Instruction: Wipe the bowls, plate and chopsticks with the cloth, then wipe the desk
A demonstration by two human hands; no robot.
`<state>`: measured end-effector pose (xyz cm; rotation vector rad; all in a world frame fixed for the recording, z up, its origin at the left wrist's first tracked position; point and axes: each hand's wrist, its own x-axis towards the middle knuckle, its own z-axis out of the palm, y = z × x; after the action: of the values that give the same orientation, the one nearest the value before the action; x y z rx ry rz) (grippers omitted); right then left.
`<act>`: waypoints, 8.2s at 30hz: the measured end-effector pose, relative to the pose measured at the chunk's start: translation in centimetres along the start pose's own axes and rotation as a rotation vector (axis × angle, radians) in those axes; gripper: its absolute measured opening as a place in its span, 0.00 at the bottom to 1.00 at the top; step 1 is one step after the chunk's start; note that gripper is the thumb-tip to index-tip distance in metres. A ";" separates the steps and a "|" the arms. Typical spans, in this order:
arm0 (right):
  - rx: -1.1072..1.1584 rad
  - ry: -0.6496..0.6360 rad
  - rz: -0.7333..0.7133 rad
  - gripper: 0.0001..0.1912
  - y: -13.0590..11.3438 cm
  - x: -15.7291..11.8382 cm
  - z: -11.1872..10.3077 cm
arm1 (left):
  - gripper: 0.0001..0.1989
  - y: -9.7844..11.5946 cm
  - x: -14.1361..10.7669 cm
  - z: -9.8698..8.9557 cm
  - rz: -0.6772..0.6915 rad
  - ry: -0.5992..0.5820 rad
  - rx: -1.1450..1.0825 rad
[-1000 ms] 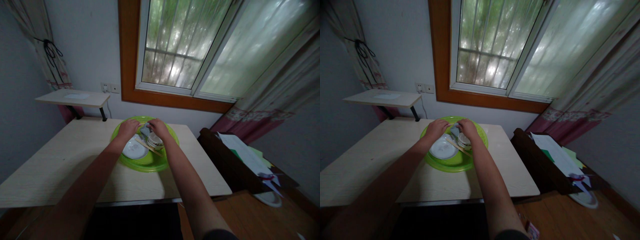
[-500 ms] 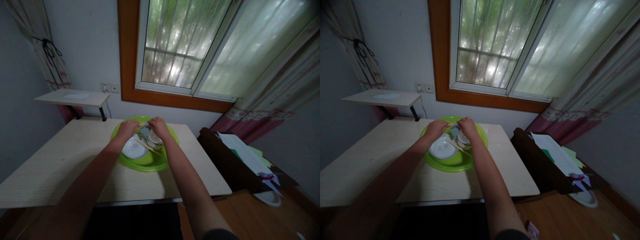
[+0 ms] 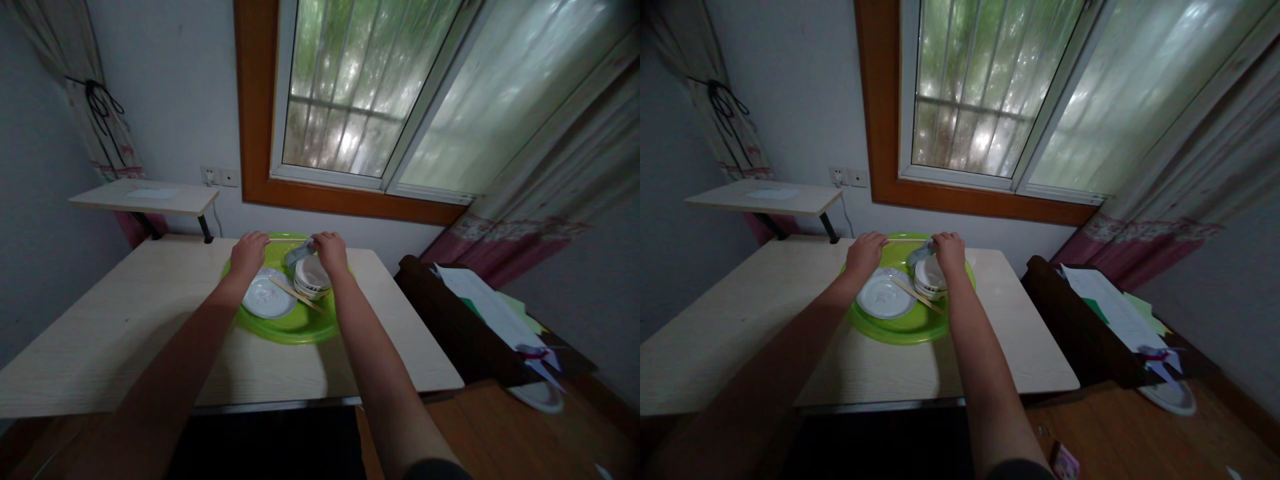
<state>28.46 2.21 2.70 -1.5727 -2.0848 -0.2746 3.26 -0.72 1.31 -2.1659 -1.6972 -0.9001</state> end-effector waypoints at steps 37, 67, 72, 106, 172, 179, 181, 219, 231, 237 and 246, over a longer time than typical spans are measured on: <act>0.091 -0.094 -0.423 0.14 -3.9 -0.4 0.1 | 0.16 1.3 -0.4 -0.2 0.244 -0.088 -0.105; 0.107 -0.039 -0.207 0.13 -1.8 -0.1 0.3 | 0.14 0.7 0.0 0.1 0.110 0.020 -0.085; 0.059 -0.009 -0.048 0.13 -0.7 -0.1 0.1 | 0.14 0.0 0.2 0.3 0.006 0.058 -0.071; 0.086 -0.134 -0.363 0.14 -3.3 -0.5 0.3 | 0.15 0.9 -0.2 0.8 0.237 -0.102 -0.107; 1.104 -0.171 -0.141 0.31 -2.3 -1.5 -1.7 | 0.12 -1.5 0.3 1.3 -0.223 0.016 -0.096; 1.063 -0.120 0.024 0.35 -2.0 -1.3 -1.1 | 0.13 -1.3 0.5 0.8 -0.240 -0.049 -0.122; 0.945 -0.124 0.007 0.32 -1.9 -1.2 -0.8 | 0.14 -1.3 0.5 0.8 -0.250 -0.034 -0.127; -0.048 -0.526 -0.499 0.14 -7.4 -1.8 -1.9 | 0.09 -2.8 0.9 2.0 -0.462 0.071 -0.440; 0.228 -0.781 -0.795 0.09 -5.7 -6.8 -5.1 | 0.10 -1.5 1.6 0.4 -0.332 -0.343 -0.840; 0.404 -0.706 -0.612 0.10 -3.3 -7.3 -9.3 | 0.10 -0.8 -1.2 -2.0 0.031 -0.790 -0.759; 0.321 -0.568 -0.478 0.14 -0.4 -7.1 -9.4 | 0.11 1.8 -2.7 -4.1 0.288 -1.020 -0.626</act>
<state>32.04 -8.10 7.17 -1.0175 -2.7568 0.3799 3.33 -5.53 3.19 -3.5901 -1.4183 -0.2116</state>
